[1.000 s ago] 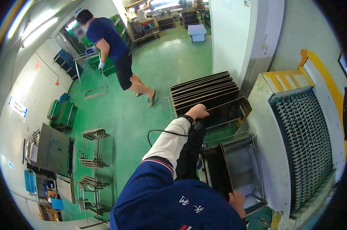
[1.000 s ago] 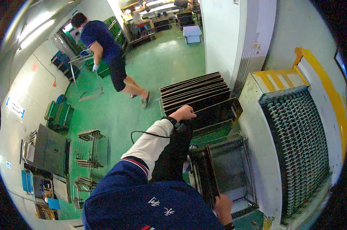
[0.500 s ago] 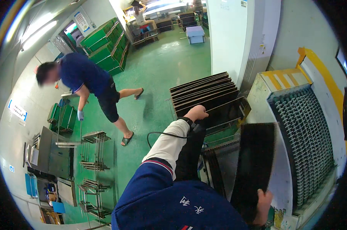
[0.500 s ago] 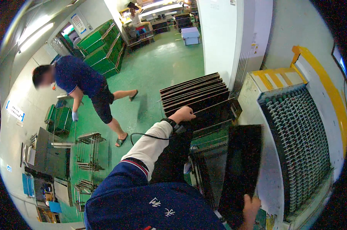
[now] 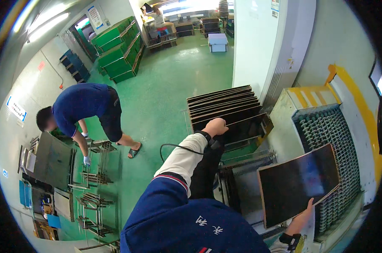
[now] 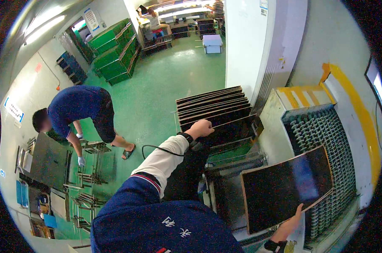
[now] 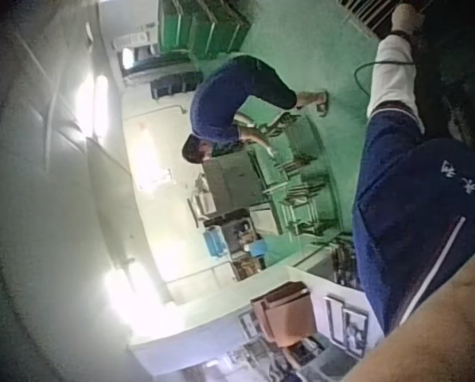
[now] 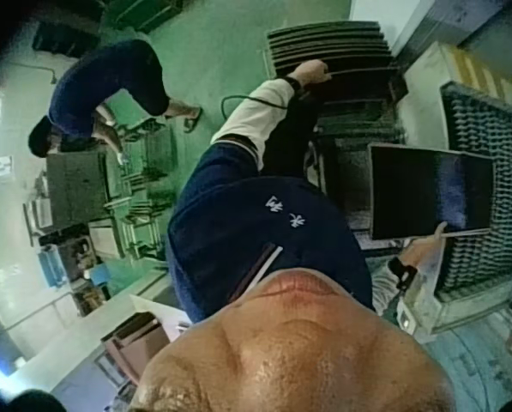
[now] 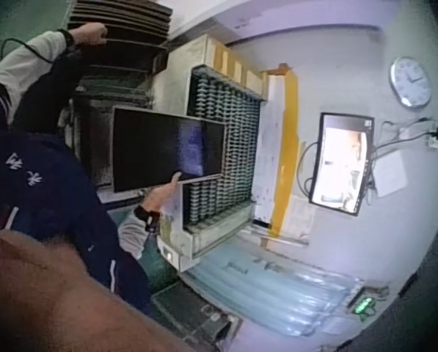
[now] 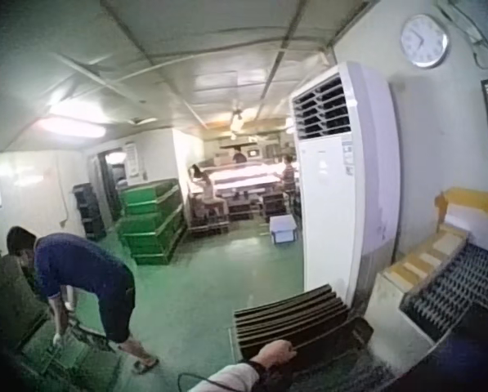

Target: Transferring dark glass panels from vertical storage racks onto a roller machine and then back to another rack.

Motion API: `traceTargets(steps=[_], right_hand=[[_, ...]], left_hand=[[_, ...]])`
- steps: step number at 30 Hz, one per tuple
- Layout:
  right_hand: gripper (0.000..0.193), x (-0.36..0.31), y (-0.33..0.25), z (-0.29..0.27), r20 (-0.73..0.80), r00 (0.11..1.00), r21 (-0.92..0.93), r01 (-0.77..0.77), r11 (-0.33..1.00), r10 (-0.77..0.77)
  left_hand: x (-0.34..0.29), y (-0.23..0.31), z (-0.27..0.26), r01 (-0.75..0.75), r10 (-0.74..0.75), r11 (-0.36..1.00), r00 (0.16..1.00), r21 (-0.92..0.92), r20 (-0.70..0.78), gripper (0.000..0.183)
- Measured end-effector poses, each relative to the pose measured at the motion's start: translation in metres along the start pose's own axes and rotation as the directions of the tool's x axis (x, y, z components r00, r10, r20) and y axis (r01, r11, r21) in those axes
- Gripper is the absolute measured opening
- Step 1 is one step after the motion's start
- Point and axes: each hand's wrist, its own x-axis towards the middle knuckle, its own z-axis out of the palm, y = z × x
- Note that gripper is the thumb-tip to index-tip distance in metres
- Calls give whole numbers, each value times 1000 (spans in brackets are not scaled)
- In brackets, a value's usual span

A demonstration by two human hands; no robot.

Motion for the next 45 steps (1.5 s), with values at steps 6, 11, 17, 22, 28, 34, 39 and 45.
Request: traceTargets(steps=[6, 11, 17, 22, 28, 34, 39, 45], right_hand=[[66, 7, 4, 3, -17, 1000, -54, 2, 999, -3], [61, 27, 8, 5, 88, 996, 222, 5, 975, -25], [64, 80, 37, -7, 90, 995, 380, -83, 921, 53], [70, 81, 38, -5, 147, 986, 374, -128, 919, 77], [72, 61, 29, 2, 111, 992, 364, -89, 927, 51], [60, 39, 64, -25, 143, 973, 188, 153, 970, -181], [49, -32, 59, 0, 471, 868, 388, -364, 847, 157], [42, -47, 67, -7, 314, 944, 386, -224, 895, 100]], left_hand=[[-5, 1, 4, -138, 136, 990, 986, -8, -94, 33], [-4, 30, 19, -197, 180, 944, 980, -263, -89, 32], [-42, 134, 42, -128, 293, 685, 950, -717, 111, 45], [-60, 181, 52, 41, 317, 644, 895, -764, 315, 45], [-47, 187, 106, -218, 405, 727, 902, -651, 150, 39], [-49, 191, 116, -272, 415, 720, 906, -639, 82, 34], [-54, 198, 103, -210, 359, 680, 931, -702, 69, 31], [-39, 226, 118, -246, 369, 678, 929, -693, 31, 29]])
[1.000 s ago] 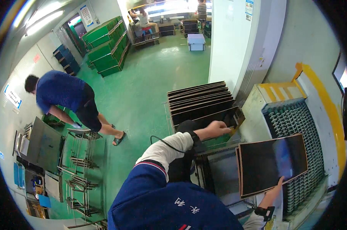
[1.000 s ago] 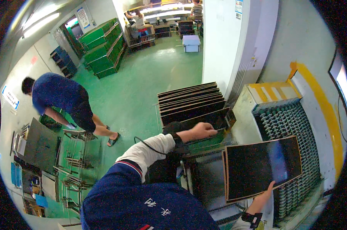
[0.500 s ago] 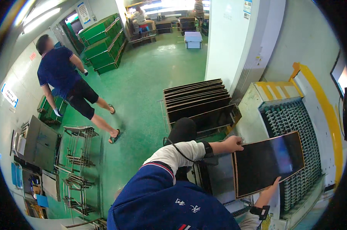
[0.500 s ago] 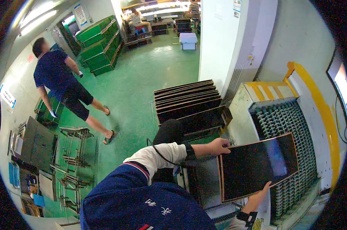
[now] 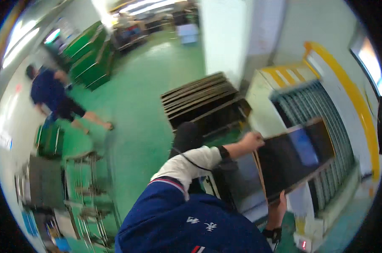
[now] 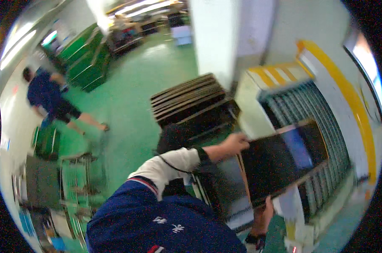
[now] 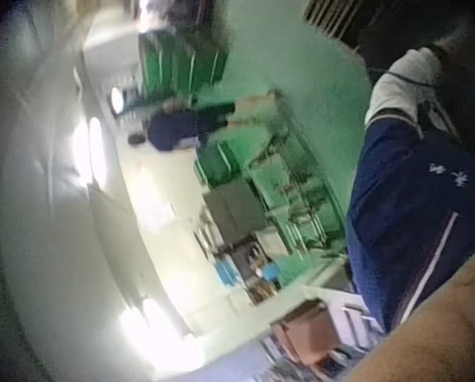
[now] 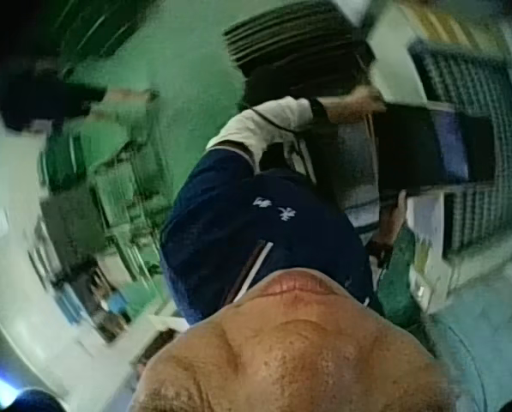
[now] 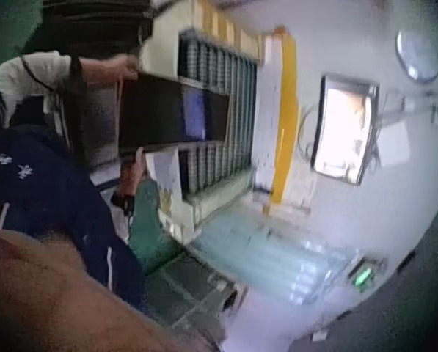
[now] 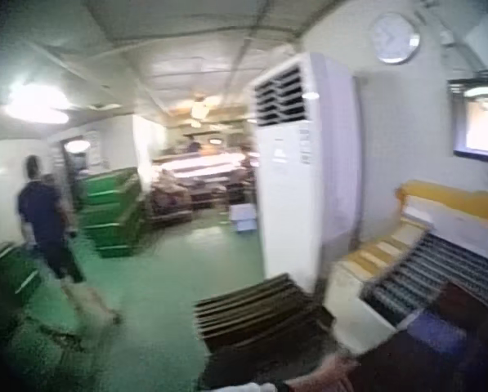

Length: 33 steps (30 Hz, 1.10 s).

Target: Transferring dark glass panels from vertical storage racks onto a roller machine and then back to another rack.

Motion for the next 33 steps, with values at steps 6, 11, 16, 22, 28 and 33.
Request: traceTargets(steps=[6, 11, 16, 22, 28, 33], right_hand=[[41, 23, -37, -25, -229, 950, 193, 258, 946, -213], [39, 15, -60, -45, -392, 889, 154, 318, 935, -238], [37, 25, -98, -86, -478, 835, 75, 347, 935, -272], [43, 50, -157, -141, -382, 572, -790, 206, 578, -726], [56, 64, -141, -100, 165, 357, -986, 29, -166, -919], [53, 81, -113, -71, 129, 542, -957, -152, -247, -830]], left_hand=[[16, 12, -17, 135, -145, 938, 989, -319, -5, 23], [44, 24, -15, 167, -148, 881, 986, -444, 78, 24], [89, 45, 0, 70, -68, 957, 998, -280, 19, 25], [136, 74, 27, -319, 398, 875, 902, 364, -168, 41], [111, 86, 69, -532, 524, 619, 828, 578, 200, 53], [93, 97, 89, -503, 391, 511, 858, 697, 332, 59]])
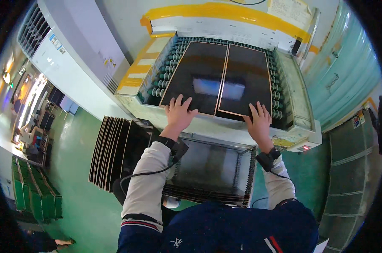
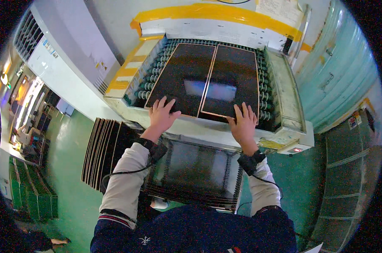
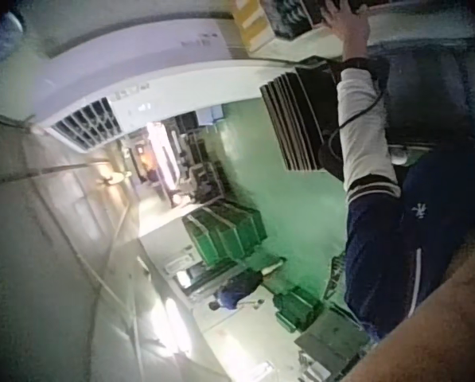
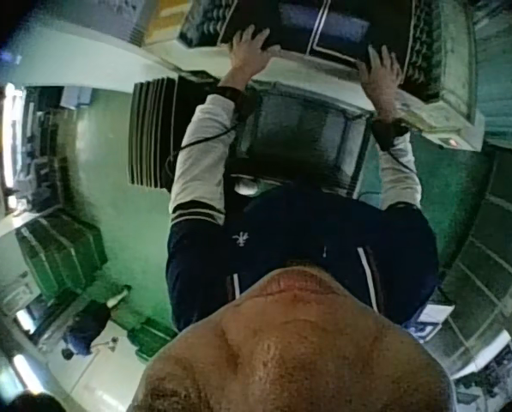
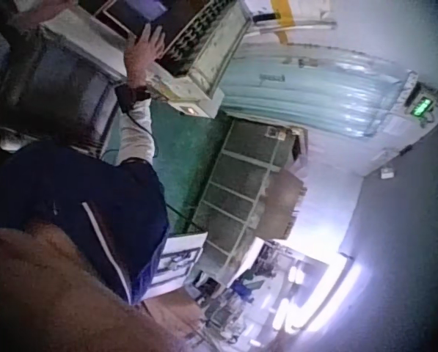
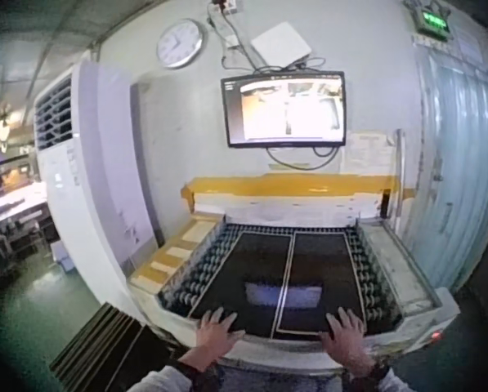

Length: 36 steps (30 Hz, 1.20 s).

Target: Transferring dark glass panels from vertical storage racks onto a roller machine and then back to another rack.

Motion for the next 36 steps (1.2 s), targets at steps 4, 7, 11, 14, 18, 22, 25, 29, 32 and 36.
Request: traceTargets(steps=[4, 7, 11, 14, 18, 22, 25, 29, 32, 36], right_hand=[[53, 16, 5, 6, 19, 999, -21, 26, 999, -26], [52, 27, 16, 12, 37, 999, -5, 27, 1000, -27], [52, 38, 20, 15, 36, 999, 15, 22, 1000, -22], [51, 38, 17, 16, -11, 999, 16, 34, 999, -34], [46, 37, 14, 11, -105, 994, 29, 35, 999, -32], [40, 35, 11, -1, -71, 995, 138, 83, 987, -74], [38, 34, 14, 0, -26, 995, 168, 102, 981, -99], [40, 35, 14, 5, -18, 994, 123, 107, 987, -105], [46, 37, 16, 14, 27, 990, 105, 138, 985, -141], [55, 37, 28, 25, 100, 984, 6, 151, 989, -151]], left_hand=[[14, 7, -3, 56, -56, 998, 997, 10, 43, 61], [31, 17, -4, 97, -97, 995, 993, -1, 72, 61], [52, 20, 4, 112, -112, 994, 991, 10, 78, 61], [63, 19, 5, 118, -120, 993, 988, 24, 96, 61], [70, 19, 9, 118, -121, 992, 989, 42, 81, 62], [75, 17, 13, 107, -110, 993, 992, 48, 61, 62], [71, 18, 19, 79, -78, 997, 997, 24, -8, 60], [47, 10, 23, -69, 63, 997, 983, -32, -171, 54], [13, -5, 13, -198, 172, 977, 952, -81, -255, 48], [-42, -29, -8, -252, 207, 957, 940, -145, -270, 42]])
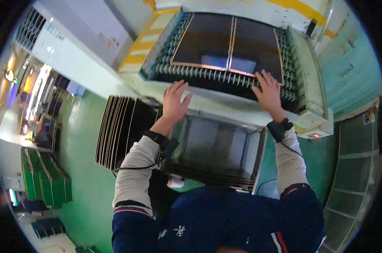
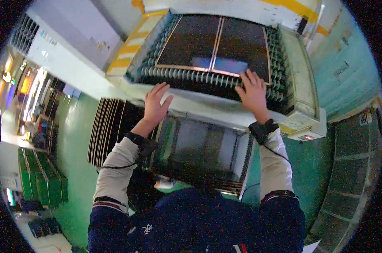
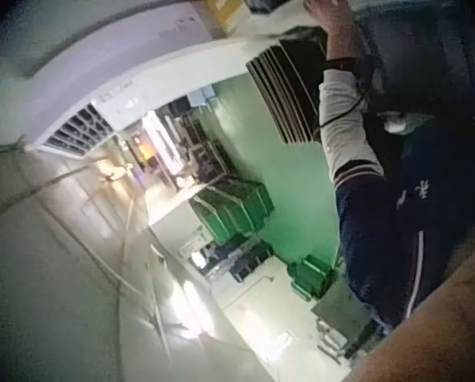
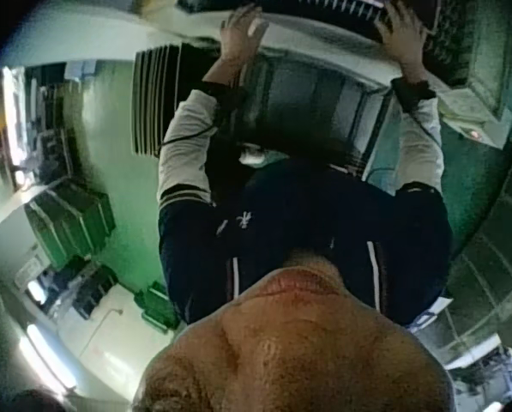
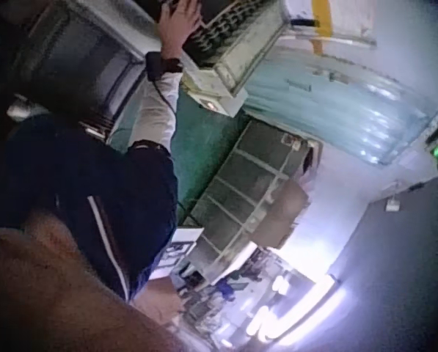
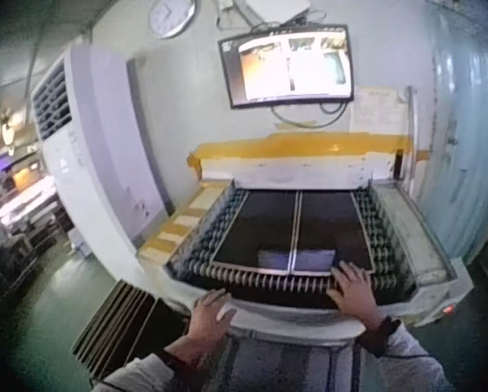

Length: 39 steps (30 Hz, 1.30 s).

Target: Transferring dark glass panels from vertical storage racks onto a roller machine and then back to another rack.

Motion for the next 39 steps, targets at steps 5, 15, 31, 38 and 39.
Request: traceTargets(steps=[5, 15, 31, 38, 39], right_hand=[[52, -4, 8, 15, -130, 987, -66, 88, 994, -96], [33, -16, -30, 3, -196, 945, 180, 298, 937, -263], [41, -245, -187, 70, 542, 412, 790, 48, 612, -733], [33, -260, -169, 61, 596, 378, 710, 164, 685, -708], [34, -262, -169, 60, 601, 375, 699, 182, 692, -706]], left_hand=[[-89, -51, -47, 80, -78, 993, 996, 84, -34, 33], [-265, -142, -176, 716, -783, 622, 585, 317, 212, 39], [-267, -114, -178, 759, -875, 481, 450, 438, 180, 40], [-265, -108, -178, 768, -873, 483, 460, 421, 163, 38], [-265, -108, -177, 772, -870, 488, 468, 408, 155, 38]])
